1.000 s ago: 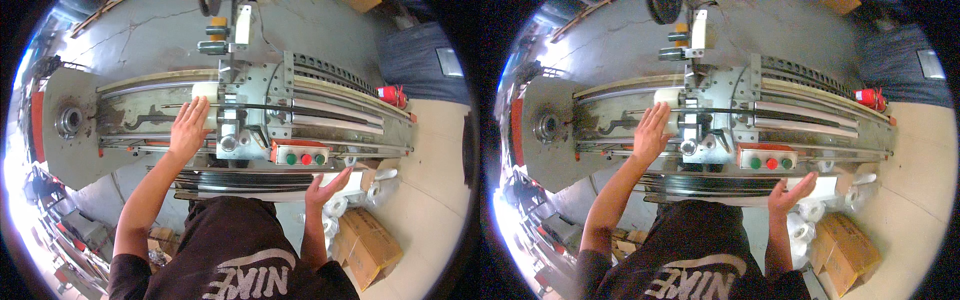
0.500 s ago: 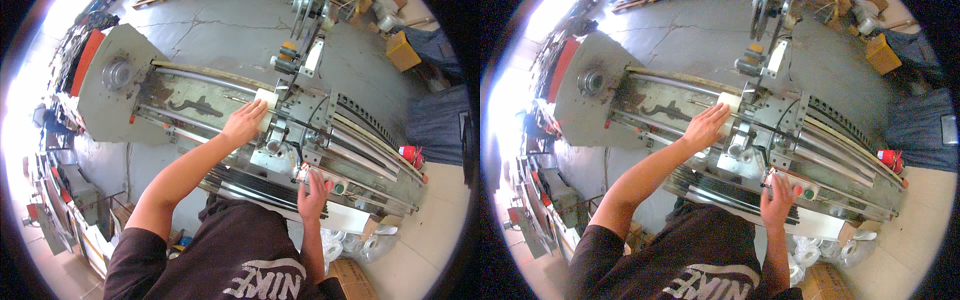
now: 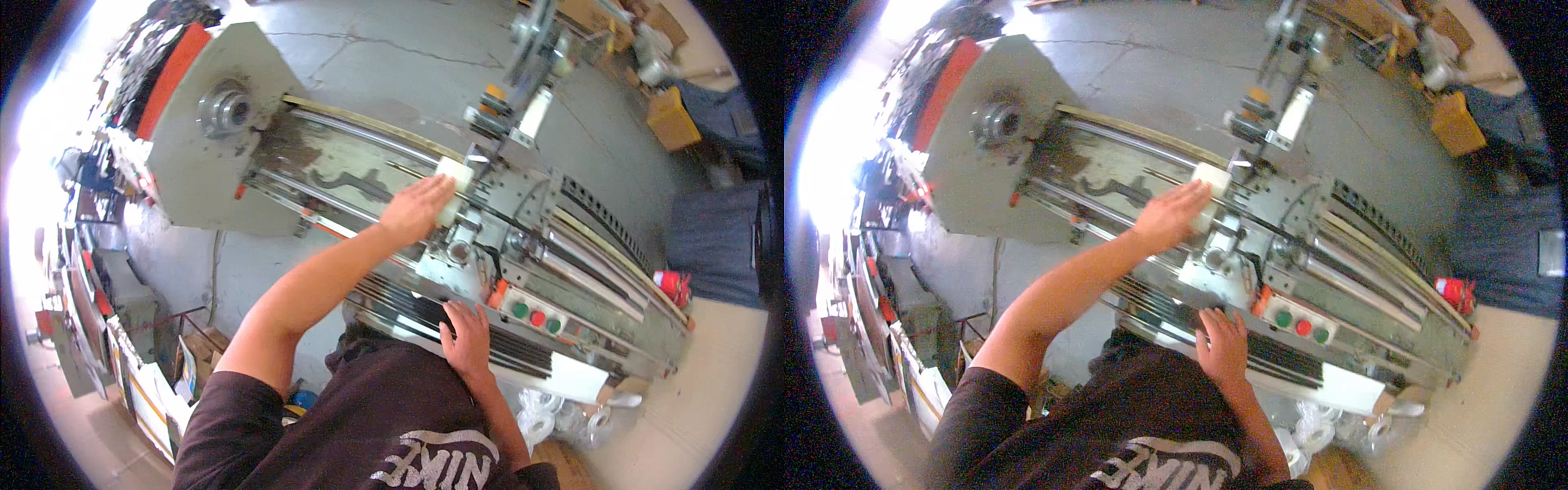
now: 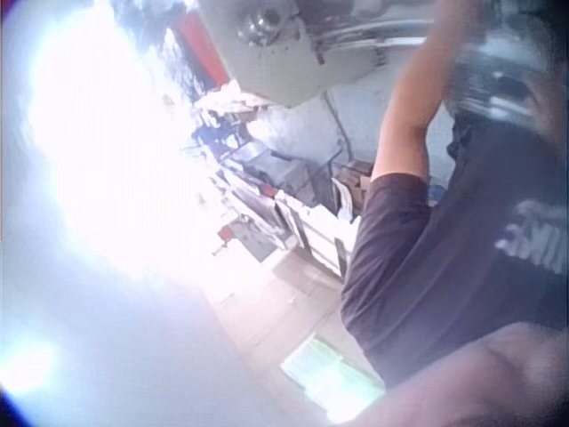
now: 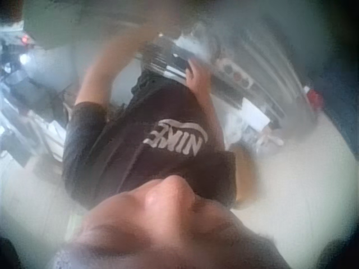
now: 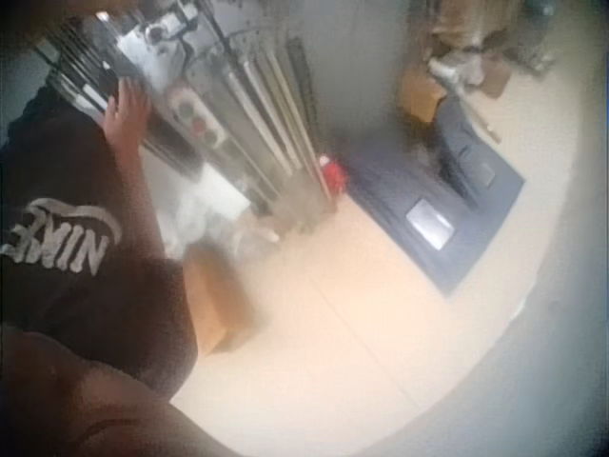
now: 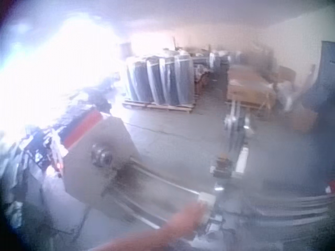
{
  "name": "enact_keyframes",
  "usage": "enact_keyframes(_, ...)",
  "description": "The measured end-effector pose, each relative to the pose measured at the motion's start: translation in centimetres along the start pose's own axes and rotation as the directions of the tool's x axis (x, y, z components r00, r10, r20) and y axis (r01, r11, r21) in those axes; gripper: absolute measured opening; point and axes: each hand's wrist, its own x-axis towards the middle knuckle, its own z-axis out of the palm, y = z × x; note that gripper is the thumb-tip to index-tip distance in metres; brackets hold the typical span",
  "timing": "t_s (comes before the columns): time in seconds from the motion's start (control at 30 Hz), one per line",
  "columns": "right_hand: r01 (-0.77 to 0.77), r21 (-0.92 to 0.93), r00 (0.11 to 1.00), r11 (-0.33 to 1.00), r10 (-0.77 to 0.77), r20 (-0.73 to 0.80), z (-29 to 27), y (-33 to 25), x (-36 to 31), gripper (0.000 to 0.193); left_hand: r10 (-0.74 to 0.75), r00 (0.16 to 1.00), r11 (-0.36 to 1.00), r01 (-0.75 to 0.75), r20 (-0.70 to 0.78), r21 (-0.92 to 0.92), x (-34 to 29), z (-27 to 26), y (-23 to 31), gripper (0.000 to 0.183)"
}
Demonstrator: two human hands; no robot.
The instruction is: The person operates an industrial machine to process metal rods, feeding rods through rollers, aligning them on a support rack, and then gathering them into a bundle to be placed on a separate table for inspection or further sorting.
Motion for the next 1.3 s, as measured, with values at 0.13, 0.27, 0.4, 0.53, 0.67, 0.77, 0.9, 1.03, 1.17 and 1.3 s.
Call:
enact_keyframes(0.13,-0.029,0.038,0.999,0.999,0.028,0.042,2.4,-1.1,1.3,0.039,-0.008,1.000,0.999,0.007,-0.022,-0.033,0.0,1.1,-0.5,0.086)
enact_keyframes(0.27,-0.029,0.062,0.996,0.998,0.023,0.085,5.2,-2.8,3.5,0.039,0.017,0.997,0.995,-0.024,-0.069,-0.097,-0.7,1.7,-1.7,0.071)
enact_keyframes(0.4,-0.035,0.038,0.994,0.999,0.031,0.106,6.1,-5.5,5.6,0.039,0.007,0.991,0.991,-0.025,-0.134,-0.132,-1.1,0.8,-3.3,0.064)
enact_keyframes(0.53,-0.027,0.042,0.997,0.999,0.024,0.075,6.9,-8.8,8.0,0.039,-0.020,0.989,0.992,0.001,-0.149,-0.124,-2.8,-1.4,-7.1,0.060)
enact_keyframes(0.67,-0.024,0.084,0.999,0.996,0.020,0.045,8.8,-13.0,11.9,0.040,-0.082,0.992,0.990,0.069,-0.099,-0.124,-6.9,-3.8,-15.6,0.063)
enact_keyframes(0.77,-0.028,0.066,0.999,0.997,0.030,-0.028,9.3,-14.6,12.5,0.042,-0.071,0.996,0.988,0.062,-0.059,-0.138,-9.1,-7.0,-20.4,0.076)
enact_keyframes(0.9,-0.006,0.077,0.995,0.997,0.014,-0.095,8.5,-18.1,14.5,0.049,-0.104,0.994,0.994,0.105,0.019,-0.017,-12.2,-11.8,-26.5,0.086)
enact_keyframes(1.03,0.042,-0.142,0.990,0.989,-0.061,-0.131,9.2,-19.1,16.1,0.062,-0.136,0.990,0.991,0.135,0.029,0.013,-13.9,-12.8,-29.9,0.085)
enact_keyframes(1.17,-0.127,-0.158,0.991,0.979,0.131,0.017,11.4,-17.1,16.7,0.064,-0.105,0.994,0.995,0.105,0.006,0.005,-14.4,-13.1,-31.0,0.086)
enact_keyframes(1.3,-0.345,-0.267,0.932,0.900,0.296,-0.209,3.6,-13.6,18.9,0.072,-0.162,0.987,0.987,0.162,-0.003,0.010,-15.2,-13.0,-30.2,0.086)
